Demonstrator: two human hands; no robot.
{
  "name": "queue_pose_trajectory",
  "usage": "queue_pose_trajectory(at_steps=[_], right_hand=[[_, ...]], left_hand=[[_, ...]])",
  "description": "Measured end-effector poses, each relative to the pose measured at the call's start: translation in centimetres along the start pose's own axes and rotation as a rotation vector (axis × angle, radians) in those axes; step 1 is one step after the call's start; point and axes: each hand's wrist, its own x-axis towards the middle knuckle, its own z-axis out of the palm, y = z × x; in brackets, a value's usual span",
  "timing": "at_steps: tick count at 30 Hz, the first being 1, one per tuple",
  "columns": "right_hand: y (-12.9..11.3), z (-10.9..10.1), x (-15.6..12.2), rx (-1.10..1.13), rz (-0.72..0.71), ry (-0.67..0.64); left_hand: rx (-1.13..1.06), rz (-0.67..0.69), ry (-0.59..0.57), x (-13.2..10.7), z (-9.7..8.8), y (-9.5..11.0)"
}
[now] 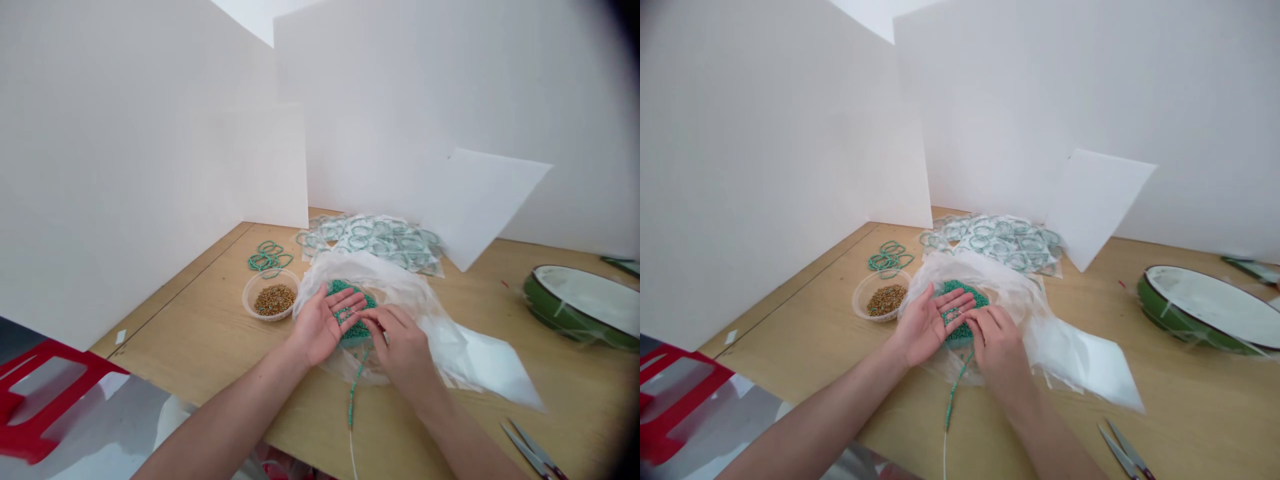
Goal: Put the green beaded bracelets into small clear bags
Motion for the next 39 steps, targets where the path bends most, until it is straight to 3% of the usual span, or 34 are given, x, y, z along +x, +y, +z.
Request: queue_pose_trajectory(at_steps=[12,39], right_hand=[[0.2,0.3,-0.2,0.003,0.02,0.006],[1.1,0.7,-0.3,-0.011,0.026,-0.077]], left_hand=[[0.02,-0.014,-0.014,-0.6,0.7,0.1],[0.047,-0.062,-0.056,-0.4,0.3,-0.3]])
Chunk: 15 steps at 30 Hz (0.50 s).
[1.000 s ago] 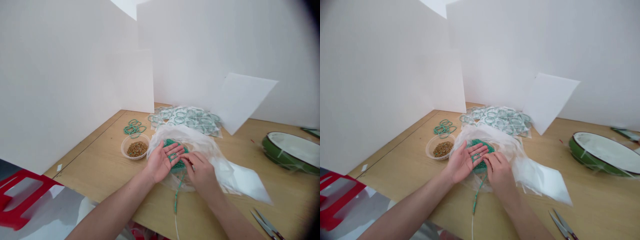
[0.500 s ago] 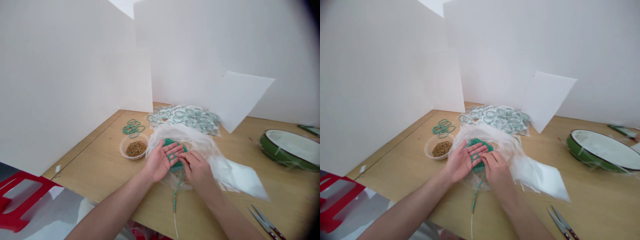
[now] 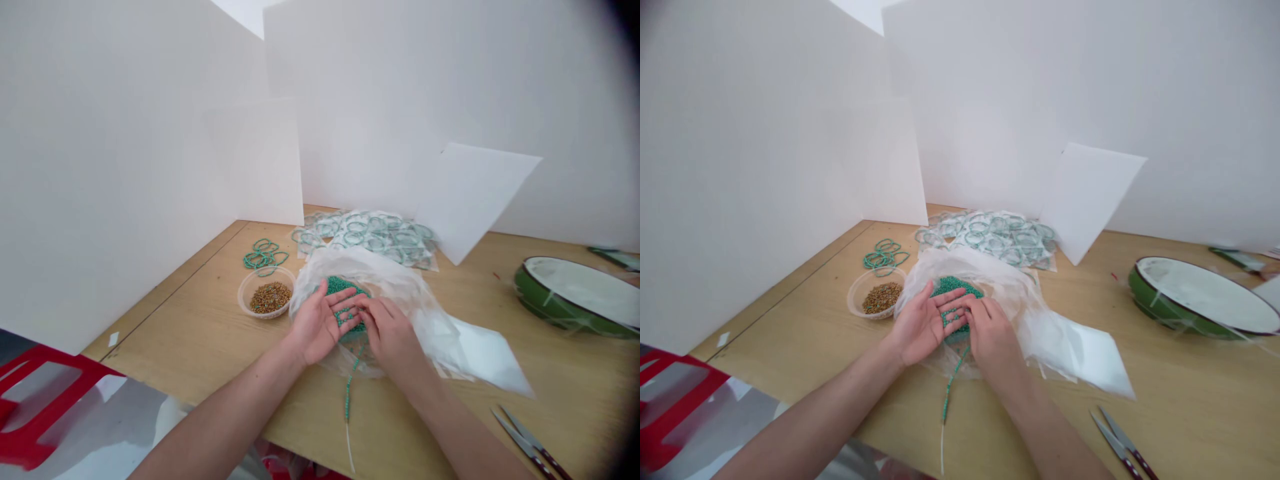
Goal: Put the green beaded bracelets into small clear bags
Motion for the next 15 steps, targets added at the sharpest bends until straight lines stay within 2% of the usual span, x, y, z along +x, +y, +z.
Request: queue_pose_trajectory(at_steps=[7,15], right_hand=[[-0.29,-0.02,-0.03,0.067,-0.005,-0.029],[-0.44,0.17,-0.09,0.038,0.004,-0.054]], left_hand=[[0.004,0.032,0.02,-0.07,0.13,0.38],[0.03,0.02,0.023,-0.22,0.22,0.27]])
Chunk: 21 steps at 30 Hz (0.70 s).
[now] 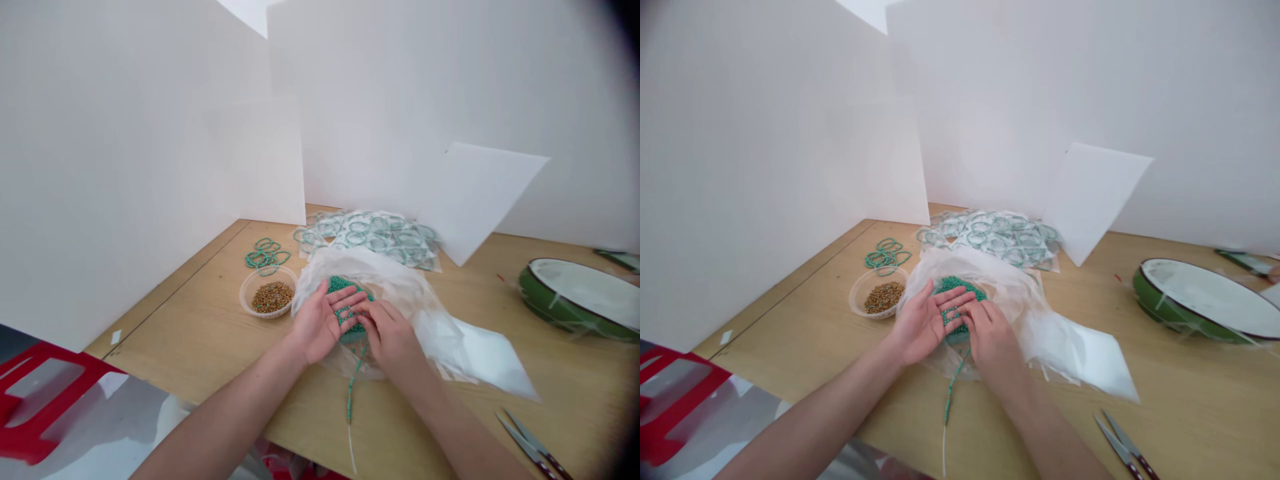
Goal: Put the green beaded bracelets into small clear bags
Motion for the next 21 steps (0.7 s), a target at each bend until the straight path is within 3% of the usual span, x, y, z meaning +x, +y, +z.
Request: queue_pose_trajectory(at_steps=[7,21], right_hand=[[0.2,0.3,0.0,-0.064,-0.054,0.018],[-0.2,-0.7,0.3,0.015,-0.055,0.024]], left_hand=[[-0.008,-0.016,-0.023,0.1,-0.2,-0.1],[-0.078,0.071,-0.01,0.1,0.0,0.7]])
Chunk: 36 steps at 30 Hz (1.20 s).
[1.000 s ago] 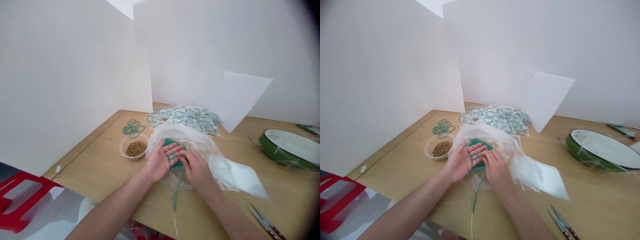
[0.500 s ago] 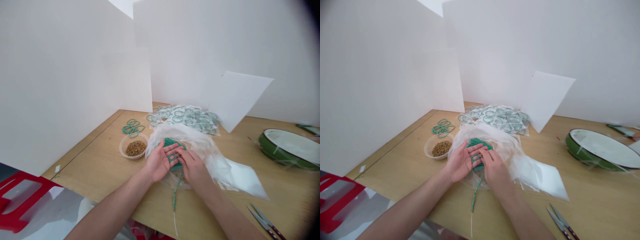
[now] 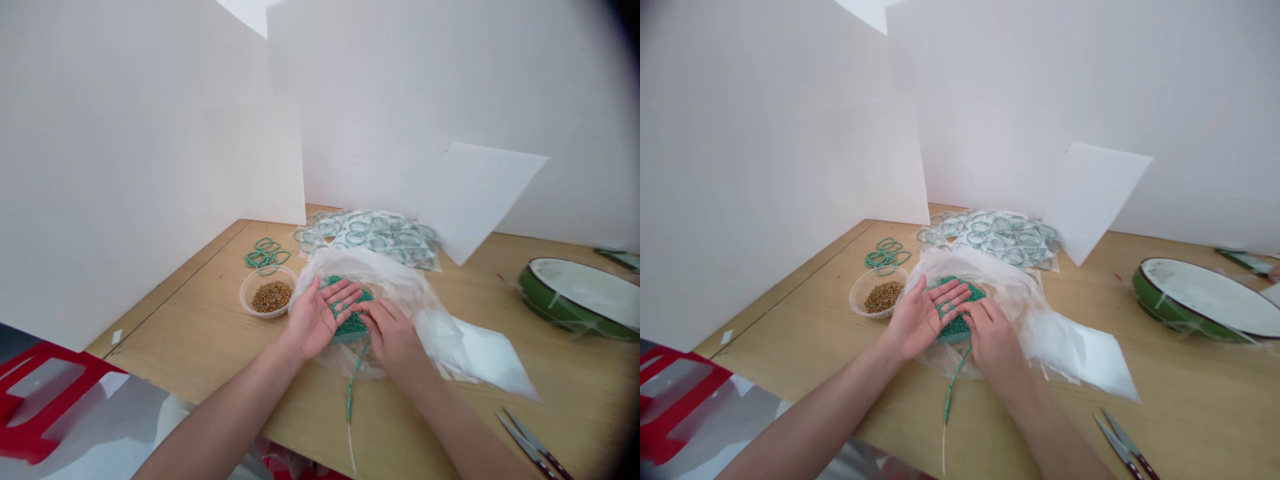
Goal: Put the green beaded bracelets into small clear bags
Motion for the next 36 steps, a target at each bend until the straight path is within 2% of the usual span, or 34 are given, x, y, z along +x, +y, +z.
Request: queue_pose_trajectory(at_steps=[10,19,36], right_hand=[[0.01,0.17,-0.05,-0.024,-0.003,-0.037],[0.28,0.77,-0.26,-0.054,-0.021,-0.034],[0.0,0.51,-0.04,-0.037,-0.038,-0.017]], left_hand=[[0.037,-0.015,-0.007,-0.19,0.04,-0.08],[0.004,-0.041,-0.024,-0.1,-0.16,-0.06],[-0.02,-0.03,-0.025,0.04,-0.22,-0.11]])
